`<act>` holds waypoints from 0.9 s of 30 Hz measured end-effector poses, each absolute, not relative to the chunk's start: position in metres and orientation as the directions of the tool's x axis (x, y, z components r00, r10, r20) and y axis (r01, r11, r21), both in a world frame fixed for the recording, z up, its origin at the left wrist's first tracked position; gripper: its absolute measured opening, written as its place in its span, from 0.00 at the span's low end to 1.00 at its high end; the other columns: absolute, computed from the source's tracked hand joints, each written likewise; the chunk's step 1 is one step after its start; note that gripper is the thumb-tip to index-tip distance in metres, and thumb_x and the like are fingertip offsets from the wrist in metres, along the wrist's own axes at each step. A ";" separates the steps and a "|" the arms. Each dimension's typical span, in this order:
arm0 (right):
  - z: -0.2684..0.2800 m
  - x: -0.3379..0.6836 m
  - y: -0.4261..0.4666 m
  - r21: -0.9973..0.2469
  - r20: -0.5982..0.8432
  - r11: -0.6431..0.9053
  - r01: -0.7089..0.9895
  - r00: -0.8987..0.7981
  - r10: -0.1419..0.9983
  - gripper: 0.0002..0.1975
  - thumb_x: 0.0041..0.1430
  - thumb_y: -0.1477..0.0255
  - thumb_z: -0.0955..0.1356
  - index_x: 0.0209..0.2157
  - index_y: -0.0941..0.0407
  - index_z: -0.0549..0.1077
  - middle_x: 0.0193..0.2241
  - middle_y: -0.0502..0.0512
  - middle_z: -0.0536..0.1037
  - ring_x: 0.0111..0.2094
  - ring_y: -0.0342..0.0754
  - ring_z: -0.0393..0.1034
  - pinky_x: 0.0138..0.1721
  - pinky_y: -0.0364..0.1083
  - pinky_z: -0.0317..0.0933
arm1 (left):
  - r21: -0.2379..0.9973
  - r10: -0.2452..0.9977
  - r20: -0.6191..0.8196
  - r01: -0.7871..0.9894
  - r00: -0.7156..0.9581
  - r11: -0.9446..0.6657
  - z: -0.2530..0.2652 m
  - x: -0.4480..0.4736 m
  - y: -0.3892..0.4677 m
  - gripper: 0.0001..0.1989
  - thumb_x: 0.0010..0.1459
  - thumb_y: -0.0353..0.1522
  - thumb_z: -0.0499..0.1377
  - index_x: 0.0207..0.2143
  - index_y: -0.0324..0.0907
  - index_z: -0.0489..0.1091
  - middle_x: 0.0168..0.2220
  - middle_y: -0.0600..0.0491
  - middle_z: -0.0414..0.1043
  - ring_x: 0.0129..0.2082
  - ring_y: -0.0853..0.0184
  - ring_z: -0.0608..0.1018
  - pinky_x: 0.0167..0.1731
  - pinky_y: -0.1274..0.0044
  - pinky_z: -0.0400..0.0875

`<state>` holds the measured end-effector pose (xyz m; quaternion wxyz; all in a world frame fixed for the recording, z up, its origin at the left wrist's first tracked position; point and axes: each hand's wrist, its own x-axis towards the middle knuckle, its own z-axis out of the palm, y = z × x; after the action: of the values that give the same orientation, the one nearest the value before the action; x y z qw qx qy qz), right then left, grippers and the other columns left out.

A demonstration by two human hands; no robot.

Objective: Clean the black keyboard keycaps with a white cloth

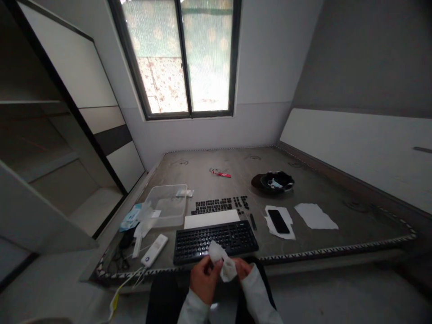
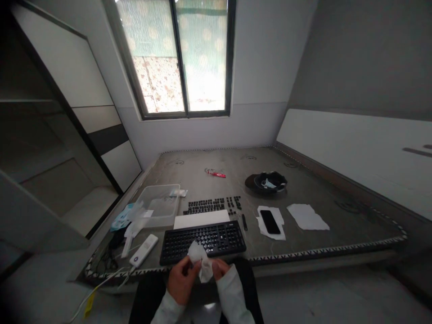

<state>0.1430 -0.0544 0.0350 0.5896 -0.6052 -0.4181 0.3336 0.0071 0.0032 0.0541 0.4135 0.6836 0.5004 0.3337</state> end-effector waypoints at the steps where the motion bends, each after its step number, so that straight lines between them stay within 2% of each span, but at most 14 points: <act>1: 0.039 0.144 -0.055 -0.988 0.109 0.051 0.143 0.431 0.896 0.27 0.53 0.48 0.64 0.32 0.57 0.81 0.33 0.64 0.81 0.36 0.57 0.76 0.39 0.49 0.69 | 0.910 0.956 0.037 0.386 0.291 -0.153 0.060 0.010 0.003 0.22 0.51 0.48 0.57 0.25 0.36 0.75 0.16 0.59 0.61 0.19 0.72 0.62 0.21 0.80 0.56; 4: 0.048 0.151 -0.059 -0.982 0.139 0.059 0.179 0.478 0.867 0.20 0.50 0.55 0.69 0.33 0.56 0.81 0.33 0.61 0.81 0.35 0.55 0.75 0.39 0.49 0.68 | 0.946 0.939 0.030 0.293 0.342 -0.137 0.074 0.021 0.001 0.21 0.52 0.46 0.58 0.31 0.35 0.77 0.19 0.56 0.68 0.21 0.71 0.66 0.23 0.80 0.60; 7: 0.055 0.157 -0.064 -0.987 0.130 0.064 0.146 0.496 0.859 0.18 0.52 0.56 0.68 0.32 0.56 0.80 0.32 0.60 0.81 0.33 0.54 0.75 0.37 0.48 0.68 | 0.991 0.912 -0.007 0.124 0.410 -0.047 0.081 0.030 -0.004 0.23 0.51 0.46 0.59 0.35 0.33 0.76 0.25 0.51 0.75 0.23 0.70 0.70 0.25 0.80 0.64; 9: 0.060 0.159 -0.068 -0.988 0.125 0.065 0.137 0.492 0.862 0.18 0.53 0.57 0.68 0.32 0.57 0.80 0.31 0.59 0.81 0.33 0.53 0.74 0.35 0.47 0.68 | 0.997 0.905 -0.059 0.062 0.422 0.036 0.082 0.033 -0.009 0.24 0.50 0.47 0.60 0.35 0.32 0.75 0.24 0.52 0.75 0.18 0.73 0.67 0.20 0.81 0.62; 11: 0.063 0.160 -0.072 -0.989 0.125 0.073 0.128 0.474 0.872 0.17 0.53 0.57 0.68 0.33 0.57 0.80 0.31 0.59 0.81 0.33 0.53 0.74 0.35 0.47 0.68 | 0.995 0.909 -0.104 0.047 0.404 0.093 0.081 0.033 -0.014 0.25 0.49 0.48 0.61 0.33 0.31 0.75 0.19 0.55 0.72 0.13 0.77 0.60 0.14 0.83 0.55; 13: 0.064 0.159 -0.074 -0.989 0.129 0.081 0.123 0.447 0.885 0.18 0.52 0.58 0.69 0.35 0.57 0.80 0.31 0.59 0.80 0.32 0.52 0.74 0.33 0.46 0.68 | 0.991 0.910 -0.124 0.009 0.395 0.131 0.080 0.032 -0.018 0.25 0.49 0.48 0.61 0.33 0.31 0.75 0.18 0.55 0.71 0.13 0.78 0.60 0.14 0.83 0.55; 15: 0.062 0.156 -0.075 -0.988 0.133 0.084 0.130 0.436 0.890 0.18 0.48 0.58 0.71 0.36 0.57 0.80 0.31 0.58 0.80 0.31 0.51 0.73 0.32 0.45 0.68 | 0.987 0.903 -0.119 -0.053 0.413 0.154 0.080 0.031 -0.021 0.24 0.48 0.46 0.63 0.35 0.32 0.75 0.22 0.52 0.76 0.18 0.72 0.70 0.20 0.81 0.65; 17: 0.060 0.153 -0.075 -0.988 0.127 0.076 0.134 0.439 0.889 0.18 0.46 0.59 0.72 0.36 0.56 0.80 0.31 0.58 0.81 0.31 0.52 0.73 0.32 0.46 0.68 | 0.982 0.896 -0.112 -0.090 0.430 0.166 0.080 0.029 -0.022 0.24 0.48 0.45 0.63 0.38 0.32 0.75 0.29 0.47 0.79 0.26 0.66 0.77 0.31 0.76 0.72; 19: 0.057 0.151 -0.074 -0.989 0.119 0.068 0.130 0.439 0.890 0.17 0.47 0.59 0.72 0.35 0.56 0.80 0.32 0.59 0.81 0.33 0.53 0.74 0.35 0.47 0.68 | 0.984 0.902 -0.104 -0.090 0.420 0.155 0.081 0.028 -0.022 0.24 0.49 0.44 0.63 0.39 0.32 0.75 0.32 0.45 0.80 0.31 0.62 0.79 0.37 0.73 0.72; 23: 0.053 0.150 -0.074 -0.989 0.121 0.069 0.130 0.445 0.887 0.18 0.53 0.57 0.68 0.32 0.57 0.81 0.31 0.60 0.82 0.32 0.54 0.75 0.35 0.47 0.68 | 0.994 0.912 -0.085 -0.027 0.402 0.105 0.082 0.026 -0.022 0.24 0.51 0.44 0.61 0.41 0.32 0.75 0.34 0.45 0.80 0.33 0.60 0.79 0.36 0.74 0.72; 27: 0.052 0.151 -0.073 -0.998 0.054 0.032 0.051 0.517 0.854 0.22 0.50 0.54 0.68 0.29 0.59 0.80 0.27 0.61 0.81 0.28 0.53 0.75 0.31 0.46 0.68 | 0.999 0.894 -0.042 0.045 0.446 0.024 0.088 0.022 -0.024 0.22 0.52 0.44 0.60 0.39 0.33 0.76 0.34 0.47 0.80 0.35 0.61 0.78 0.36 0.76 0.71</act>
<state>0.1514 -0.0727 0.0519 0.6169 -0.6147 -0.3682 0.3256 0.0219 -0.0236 0.0876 0.6003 0.6022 0.3897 0.3537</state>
